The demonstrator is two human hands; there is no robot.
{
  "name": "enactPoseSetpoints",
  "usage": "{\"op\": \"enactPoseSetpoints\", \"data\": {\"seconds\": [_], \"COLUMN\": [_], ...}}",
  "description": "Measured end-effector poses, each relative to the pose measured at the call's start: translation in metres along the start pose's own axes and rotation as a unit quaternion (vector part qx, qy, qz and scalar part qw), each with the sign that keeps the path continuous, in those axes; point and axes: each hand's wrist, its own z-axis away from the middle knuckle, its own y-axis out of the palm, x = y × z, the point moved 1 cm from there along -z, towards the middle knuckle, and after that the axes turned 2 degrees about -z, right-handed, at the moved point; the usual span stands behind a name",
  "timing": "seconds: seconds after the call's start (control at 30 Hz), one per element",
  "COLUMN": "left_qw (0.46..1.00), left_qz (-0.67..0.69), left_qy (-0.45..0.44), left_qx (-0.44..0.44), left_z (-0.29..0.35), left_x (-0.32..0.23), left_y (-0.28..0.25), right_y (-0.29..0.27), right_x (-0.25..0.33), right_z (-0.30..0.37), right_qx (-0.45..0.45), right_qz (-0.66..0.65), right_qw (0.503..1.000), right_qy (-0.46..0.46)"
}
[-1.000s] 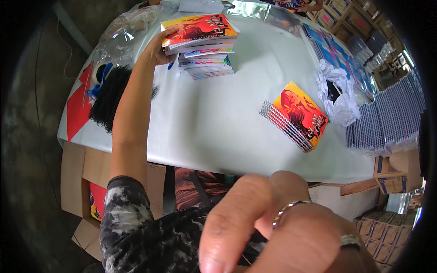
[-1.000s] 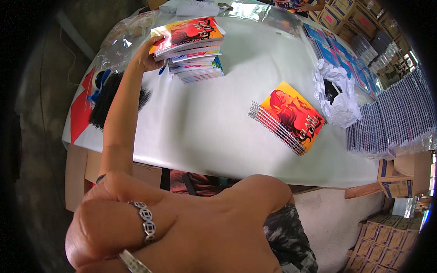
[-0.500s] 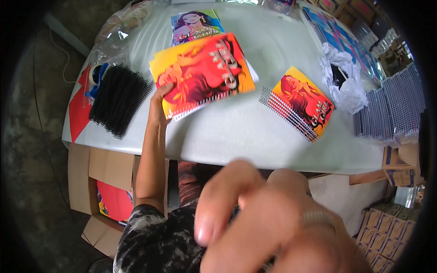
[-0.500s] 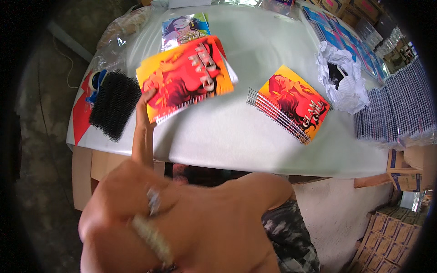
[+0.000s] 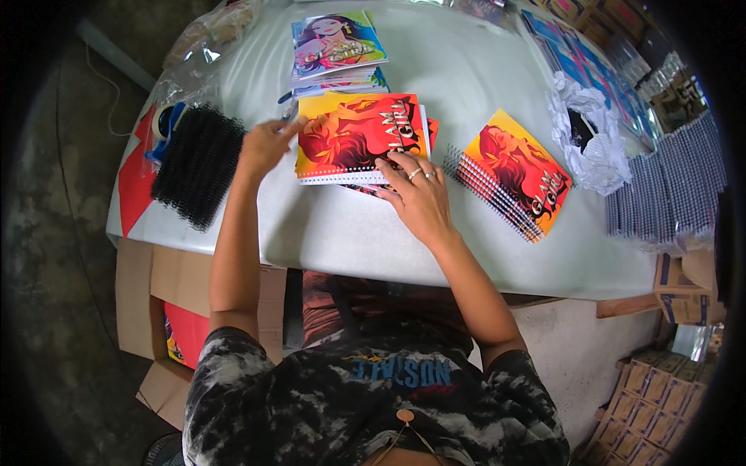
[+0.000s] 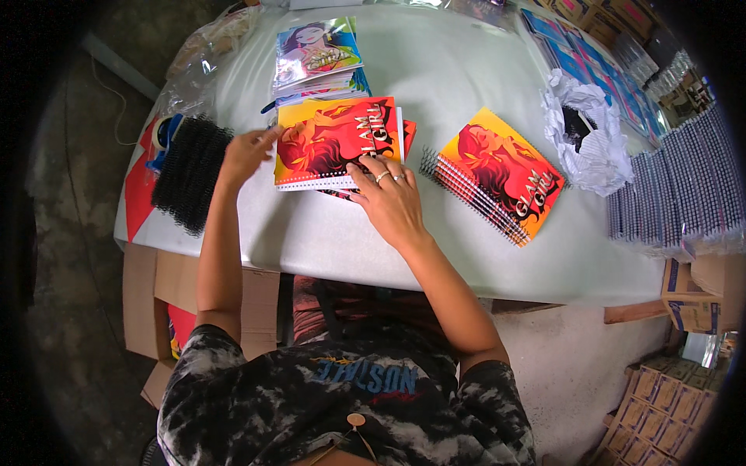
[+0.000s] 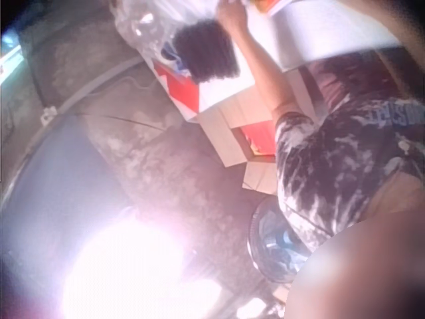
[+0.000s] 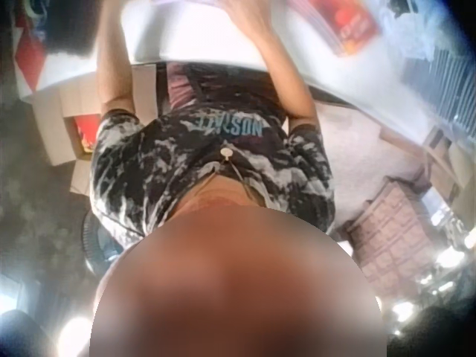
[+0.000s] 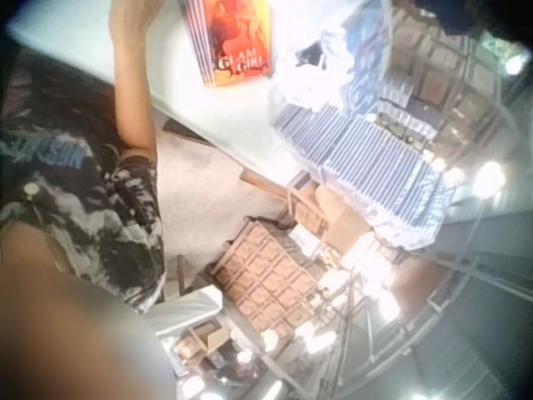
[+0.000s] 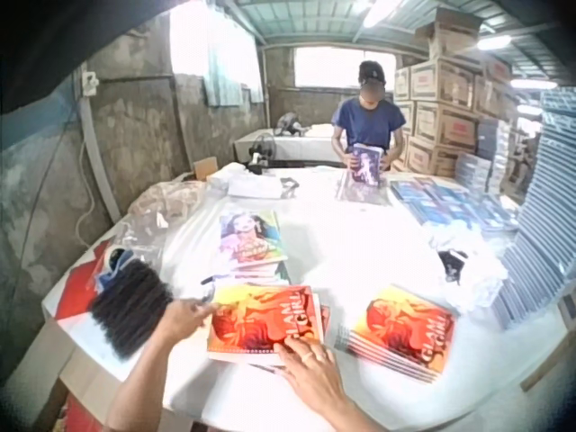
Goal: The person assembles spiral-bound notebooks by hand. They pick up a notebook cover, insert a metal spiral binding, and press it into place. The person repeats this process for multiple notebooks, stacking the finished items on the table.
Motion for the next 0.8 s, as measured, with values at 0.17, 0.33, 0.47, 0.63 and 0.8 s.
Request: {"op": "enactPoseSetpoints", "data": {"seconds": [0.17, 0.33, 0.47, 0.63, 0.8], "left_qw": [0.958, 0.955, 0.963, 0.933, 0.954], "left_qz": [-0.045, -0.275, -0.141, 0.110, -0.138], "left_qy": [0.122, 0.040, -0.027, 0.098, 0.121], "left_qx": [-0.257, -0.102, -0.227, -0.329, -0.236], "left_z": [-0.028, -0.077, -0.091, -0.067, -0.056], "left_x": [0.018, 0.032, 0.048, -0.030, -0.076], "left_y": [-0.020, 0.022, 0.004, -0.042, -0.022], "right_y": [-0.004, -0.014, -0.023, -0.037, -0.058], "right_x": [0.009, 0.014, 0.008, 0.010, 0.018], "right_z": [-0.006, -0.010, 0.003, 0.013, 0.011], "right_qx": [-0.014, 0.022, 0.015, -0.023, -0.192], "right_qz": [-0.036, -0.060, -0.037, -0.119, -0.195], "right_qw": [0.999, 0.998, 0.998, 0.992, 0.960], "right_qy": [-0.030, -0.026, -0.042, -0.025, -0.057]}}
